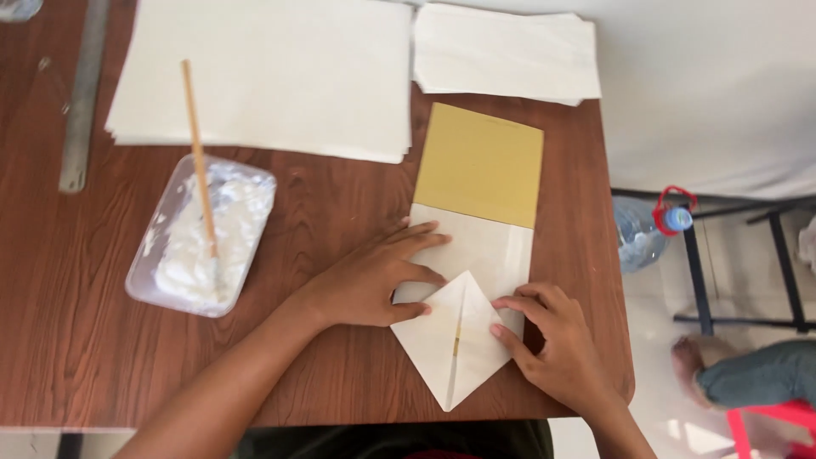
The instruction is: The person folds a white sheet of paper into a triangular shape on a wooden table. They use a brush to apply white glue to the folded edges and press them together to secure the shape.
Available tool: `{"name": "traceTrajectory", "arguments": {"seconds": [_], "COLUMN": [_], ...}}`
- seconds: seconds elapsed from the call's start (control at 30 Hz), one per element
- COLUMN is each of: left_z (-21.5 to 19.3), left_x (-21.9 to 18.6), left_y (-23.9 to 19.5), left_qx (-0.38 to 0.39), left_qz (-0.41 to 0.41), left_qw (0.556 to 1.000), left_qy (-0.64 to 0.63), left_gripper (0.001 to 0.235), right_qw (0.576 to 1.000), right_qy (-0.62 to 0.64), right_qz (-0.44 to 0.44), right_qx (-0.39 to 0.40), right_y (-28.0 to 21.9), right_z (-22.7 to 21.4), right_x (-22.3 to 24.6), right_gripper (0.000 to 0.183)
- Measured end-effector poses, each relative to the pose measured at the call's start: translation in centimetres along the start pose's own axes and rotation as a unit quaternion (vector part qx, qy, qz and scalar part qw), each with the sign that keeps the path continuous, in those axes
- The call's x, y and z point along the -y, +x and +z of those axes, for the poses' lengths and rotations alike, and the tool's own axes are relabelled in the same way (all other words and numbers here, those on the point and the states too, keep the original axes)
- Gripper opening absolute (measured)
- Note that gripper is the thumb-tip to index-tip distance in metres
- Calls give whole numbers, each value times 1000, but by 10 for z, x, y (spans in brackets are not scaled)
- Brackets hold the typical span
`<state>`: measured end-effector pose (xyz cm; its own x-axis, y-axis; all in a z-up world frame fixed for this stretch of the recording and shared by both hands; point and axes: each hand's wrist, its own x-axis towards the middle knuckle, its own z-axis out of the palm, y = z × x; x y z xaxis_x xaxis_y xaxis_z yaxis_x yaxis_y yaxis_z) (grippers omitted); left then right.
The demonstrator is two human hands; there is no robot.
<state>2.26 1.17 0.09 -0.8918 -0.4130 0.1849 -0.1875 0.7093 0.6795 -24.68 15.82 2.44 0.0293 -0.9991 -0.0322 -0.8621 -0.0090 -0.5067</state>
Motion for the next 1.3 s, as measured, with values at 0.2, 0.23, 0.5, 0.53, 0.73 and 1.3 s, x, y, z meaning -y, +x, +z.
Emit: {"name": "traceTrajectory", "arguments": {"seconds": [0.2, 0.23, 0.5, 0.53, 0.73, 1.3], "left_z": [-16, -16, -18, -18, -14, -8], "left_x": [-17, -16, -12, -12, -16, -13], "left_y": [5, 5, 3, 3, 3, -1], "left_qx": [20, 25, 15, 16, -9, -60], "left_qz": [-69, -69, -79, -79, -82, -1], "left_qw": [993, 992, 988, 988, 989, 998], "left_qy": [-99, -98, -133, -133, -125, -30], "left_gripper": [16, 16, 8, 8, 5, 8], "right_qw": [998, 998, 995, 995, 992, 988], "right_qy": [54, 58, 89, 89, 85, 53], "right_qz": [16, 20, 34, 34, 30, -57], "right_qx": [-15, -17, -37, -37, -84, -131], "right_y": [1, 1, 1, 1, 0, -2], "right_z": [10, 10, 15, 15, 22, 26], "right_x": [-2, -1, -3, -3, -2, -5], "right_gripper": [30, 30, 21, 21, 10, 7]}}
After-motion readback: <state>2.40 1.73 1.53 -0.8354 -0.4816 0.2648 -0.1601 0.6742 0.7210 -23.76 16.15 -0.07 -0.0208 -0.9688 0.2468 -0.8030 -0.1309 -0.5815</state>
